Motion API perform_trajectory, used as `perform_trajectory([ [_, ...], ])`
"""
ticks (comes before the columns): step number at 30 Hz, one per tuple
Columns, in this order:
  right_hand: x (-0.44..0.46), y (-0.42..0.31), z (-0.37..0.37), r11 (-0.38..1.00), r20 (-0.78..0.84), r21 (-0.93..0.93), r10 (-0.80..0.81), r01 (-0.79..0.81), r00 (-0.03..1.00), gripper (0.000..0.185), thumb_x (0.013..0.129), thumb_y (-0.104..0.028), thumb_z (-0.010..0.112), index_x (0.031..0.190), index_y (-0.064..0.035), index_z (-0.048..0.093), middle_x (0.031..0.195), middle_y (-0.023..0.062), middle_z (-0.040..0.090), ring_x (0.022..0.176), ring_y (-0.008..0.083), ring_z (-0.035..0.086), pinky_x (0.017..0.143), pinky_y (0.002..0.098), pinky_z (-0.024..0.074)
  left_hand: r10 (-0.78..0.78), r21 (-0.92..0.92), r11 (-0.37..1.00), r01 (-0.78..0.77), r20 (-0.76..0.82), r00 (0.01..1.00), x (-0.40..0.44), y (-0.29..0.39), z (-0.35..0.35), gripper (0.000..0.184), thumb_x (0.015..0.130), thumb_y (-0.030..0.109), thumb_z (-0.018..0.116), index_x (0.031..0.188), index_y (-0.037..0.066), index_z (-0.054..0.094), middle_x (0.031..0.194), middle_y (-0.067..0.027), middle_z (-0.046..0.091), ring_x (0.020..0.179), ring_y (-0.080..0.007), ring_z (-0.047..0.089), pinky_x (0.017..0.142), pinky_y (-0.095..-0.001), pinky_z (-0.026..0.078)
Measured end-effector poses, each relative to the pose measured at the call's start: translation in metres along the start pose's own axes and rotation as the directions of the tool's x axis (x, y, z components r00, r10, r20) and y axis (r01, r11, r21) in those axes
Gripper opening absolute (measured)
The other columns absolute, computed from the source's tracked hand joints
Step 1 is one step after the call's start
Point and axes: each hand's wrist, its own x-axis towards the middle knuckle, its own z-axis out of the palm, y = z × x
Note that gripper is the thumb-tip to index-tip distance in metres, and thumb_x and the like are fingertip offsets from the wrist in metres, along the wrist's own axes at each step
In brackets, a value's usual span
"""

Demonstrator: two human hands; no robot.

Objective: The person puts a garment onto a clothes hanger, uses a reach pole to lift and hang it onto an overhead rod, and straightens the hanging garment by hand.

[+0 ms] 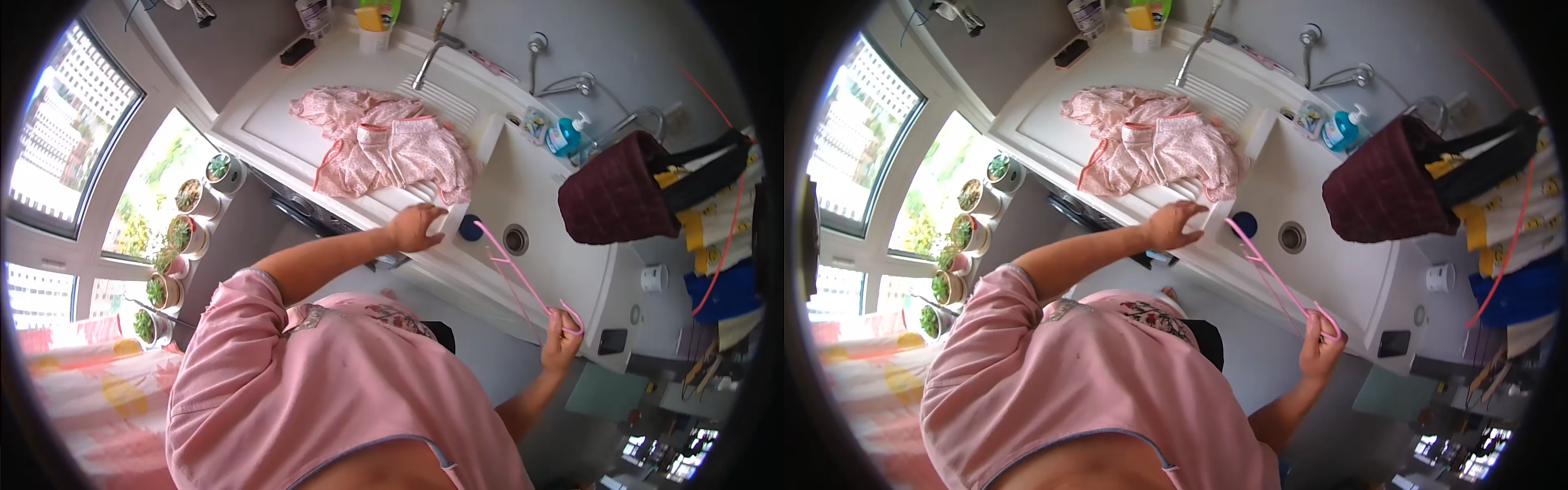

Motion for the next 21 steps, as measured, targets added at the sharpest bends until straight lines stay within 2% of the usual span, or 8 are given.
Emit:
perform_trajectory([
  [2, 0.023, 0.001, 0.014, 0.997, 0.062, 0.059, -0.060, 0.056, 0.996, 0.019, 0.079, -0.011, 0.044, 0.075, 0.0039, 0.056, 0.051, 0.0026, 0.044, 0.047, 0.0072, 0.040, 0.044, 0.0221, 0.0312, 0.125, 0.185, 0.979, -0.086, -0.211, 0.970, 0.024, -0.030, -0.009, 0.043, 0.068, 0.024, 0.056, 0.104, 0.003, 0.044, 0.100, -0.0183, 0.048, 0.096, -0.0325, 0.044, 0.083, -0.0358, 0.036],
  [6, 0.051, -0.006, 0.037, 0.977, 0.116, 0.152, -0.167, 0.148, 0.979, 0.018, 0.078, -0.012, 0.047, 0.076, 0.0042, 0.056, 0.053, 0.0060, 0.048, 0.048, 0.0096, 0.044, 0.046, 0.0232, 0.0358, -0.142, 0.420, 0.855, 0.304, -0.374, 0.917, 0.076, -0.043, -0.053, 0.060, 0.070, 0.028, 0.054, 0.117, 0.002, 0.029, 0.118, -0.0159, 0.032, 0.112, -0.0295, 0.027, 0.092, -0.0376, 0.025],
  [10, 0.059, -0.001, 0.037, 0.977, 0.125, 0.121, -0.189, 0.174, 0.974, 0.019, 0.078, -0.013, 0.048, 0.078, 0.0046, 0.056, 0.055, 0.0083, 0.051, 0.049, 0.0111, 0.047, 0.047, 0.0231, 0.0371, -0.197, 0.376, 0.819, 0.434, -0.527, 0.827, 0.101, -0.072, -0.057, 0.058, 0.068, 0.022, 0.052, 0.119, 0.006, 0.029, 0.114, -0.0140, 0.035, 0.112, -0.0278, 0.028, 0.095, -0.0458, 0.016],
  [13, 0.053, 0.003, 0.031, 0.987, 0.087, 0.080, -0.147, 0.140, 0.985, 0.019, 0.078, -0.012, 0.047, 0.076, 0.0053, 0.055, 0.058, 0.0079, 0.052, 0.051, 0.0103, 0.047, 0.048, 0.0234, 0.0374, -0.129, 0.584, 0.744, 0.323, -0.349, 0.928, 0.102, -0.058, -0.059, 0.048, 0.069, 0.010, 0.046, 0.116, 0.015, 0.038, 0.105, -0.0101, 0.042, 0.108, -0.0247, 0.032, 0.094, -0.0540, 0.011],
  [15, 0.036, 0.017, 0.030, 0.995, -0.049, 0.097, 0.007, -0.002, 0.999, 0.020, 0.078, -0.013, 0.046, 0.075, 0.0051, 0.054, 0.057, 0.0045, 0.050, 0.051, 0.0088, 0.044, 0.048, 0.0230, 0.0359, 0.307, 0.765, 0.644, -0.029, -0.223, 0.925, 0.084, -0.035, -0.046, 0.039, 0.069, 0.011, 0.044, 0.108, 0.013, 0.045, 0.102, -0.0098, 0.044, 0.104, -0.0245, 0.035, 0.094, -0.0504, 0.016],
  [19, 0.018, 0.012, 0.041, 0.975, -0.087, 0.168, 0.161, -0.145, 0.983, 0.021, 0.081, -0.013, 0.043, 0.078, 0.0045, 0.054, 0.053, -0.0011, 0.041, 0.048, 0.0046, 0.034, 0.043, 0.0188, 0.0250, 0.309, 0.475, 0.837, -0.273, 0.002, 0.951, 0.047, -0.026, -0.005, 0.026, 0.067, 0.011, 0.043, 0.091, 0.008, 0.052, 0.095, -0.0091, 0.047, 0.099, -0.0245, 0.040, 0.092, -0.0400, 0.025],
  [20, 0.018, 0.007, 0.044, 0.975, -0.086, 0.157, 0.171, -0.156, 0.982, 0.021, 0.081, -0.013, 0.043, 0.078, 0.0045, 0.054, 0.053, -0.0011, 0.041, 0.048, 0.0046, 0.034, 0.043, 0.0188, 0.0250, 0.392, 0.510, 0.782, -0.358, 0.043, 0.919, 0.036, -0.025, -0.003, 0.025, 0.066, 0.012, 0.048, 0.089, 0.006, 0.053, 0.093, -0.0086, 0.047, 0.098, -0.0231, 0.040, 0.092, -0.0385, 0.024],
  [21, 0.019, 0.000, 0.048, 0.977, -0.116, 0.156, 0.167, -0.148, 0.979, 0.023, 0.081, -0.014, 0.042, 0.078, 0.0045, 0.054, 0.052, -0.0013, 0.039, 0.046, 0.0041, 0.032, 0.042, 0.0185, 0.0232, 0.427, 0.360, 0.846, -0.393, -0.016, 0.904, 0.027, -0.022, -0.007, 0.025, 0.064, 0.014, 0.053, 0.089, 0.007, 0.053, 0.092, -0.0093, 0.048, 0.095, -0.0245, 0.042, 0.088, -0.0365, 0.029],
])
